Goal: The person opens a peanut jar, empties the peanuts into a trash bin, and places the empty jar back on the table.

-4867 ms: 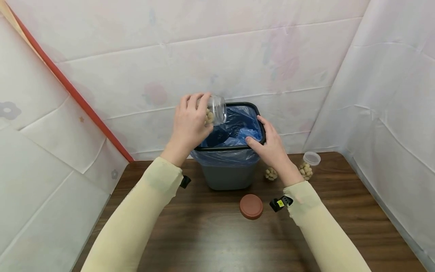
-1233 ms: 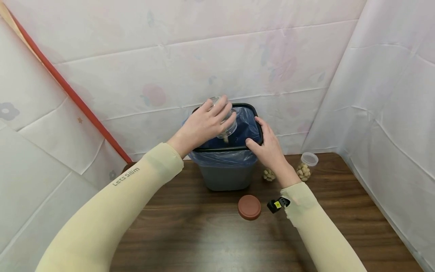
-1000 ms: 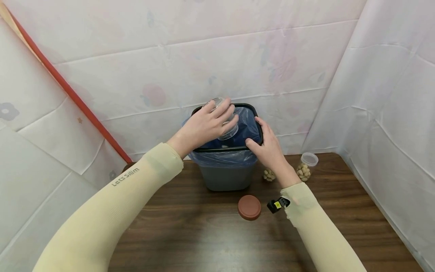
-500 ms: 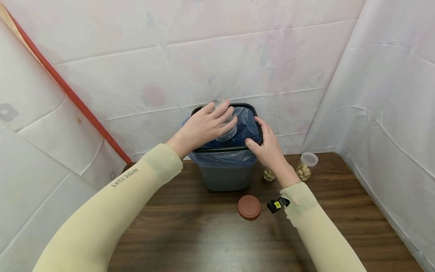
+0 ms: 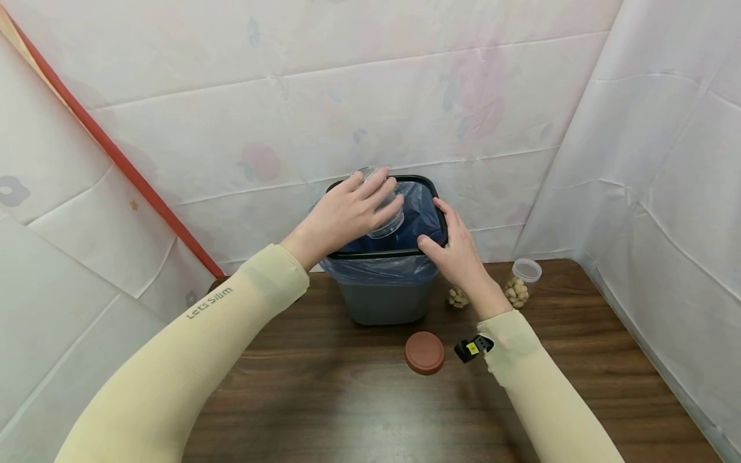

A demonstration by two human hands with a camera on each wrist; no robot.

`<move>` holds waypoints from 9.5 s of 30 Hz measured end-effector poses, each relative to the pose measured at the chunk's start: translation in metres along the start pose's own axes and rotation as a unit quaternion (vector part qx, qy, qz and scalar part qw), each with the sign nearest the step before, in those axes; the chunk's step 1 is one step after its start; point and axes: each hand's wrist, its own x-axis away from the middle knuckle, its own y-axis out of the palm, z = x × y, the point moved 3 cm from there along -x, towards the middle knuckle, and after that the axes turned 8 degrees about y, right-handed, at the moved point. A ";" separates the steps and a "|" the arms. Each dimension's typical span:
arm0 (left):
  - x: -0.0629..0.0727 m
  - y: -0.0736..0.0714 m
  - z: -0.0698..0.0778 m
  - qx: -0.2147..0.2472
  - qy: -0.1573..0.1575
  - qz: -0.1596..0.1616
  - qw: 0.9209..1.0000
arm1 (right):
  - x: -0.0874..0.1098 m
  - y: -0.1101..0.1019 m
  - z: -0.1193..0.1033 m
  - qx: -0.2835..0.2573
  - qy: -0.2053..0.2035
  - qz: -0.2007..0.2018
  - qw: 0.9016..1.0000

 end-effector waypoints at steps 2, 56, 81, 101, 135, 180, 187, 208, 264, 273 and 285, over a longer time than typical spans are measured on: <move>0.001 0.002 0.000 0.004 0.000 -0.002 1.000 | 0.001 0.000 0.000 -0.001 0.000 0.001 1.000; 0.056 -0.009 -0.025 0.411 -0.388 0.112 0.818 | 0.003 -0.005 0.003 -0.006 0.007 0.003 1.000; 0.162 0.035 0.059 0.429 -0.657 0.237 0.573 | 0.004 -0.001 -0.003 -0.026 0.008 0.009 1.000; 0.183 0.128 0.167 0.505 -0.653 0.017 0.565 | 0.006 -0.001 0.000 -0.023 0.015 0.004 1.000; 0.192 0.130 0.198 0.531 -0.658 0.006 0.533 | 0.008 -0.003 0.001 -0.027 0.021 -0.003 0.999; 0.142 0.025 0.053 0.512 -0.545 0.212 0.629 | 0.005 -0.003 0.005 -0.029 0.015 0.002 0.999; 0.104 0.017 0.037 0.532 -0.496 0.219 0.651 | 0.004 -0.001 0.003 -0.032 0.013 0.001 0.999; 0.070 0.039 0.063 0.574 -0.479 0.138 0.650 | 0.004 -0.002 0.003 -0.031 0.020 -0.017 0.999; 0.071 0.042 0.069 0.561 -0.516 0.172 0.624 | 0.072 -0.093 0.194 0.085 0.167 0.114 0.976; 0.070 0.042 0.071 0.565 -0.516 0.176 0.619 | 0.074 -0.081 0.215 0.073 0.193 0.096 0.974; 0.071 0.042 0.070 0.571 -0.518 0.172 0.614 | 0.075 -0.076 0.226 0.067 0.210 0.074 0.973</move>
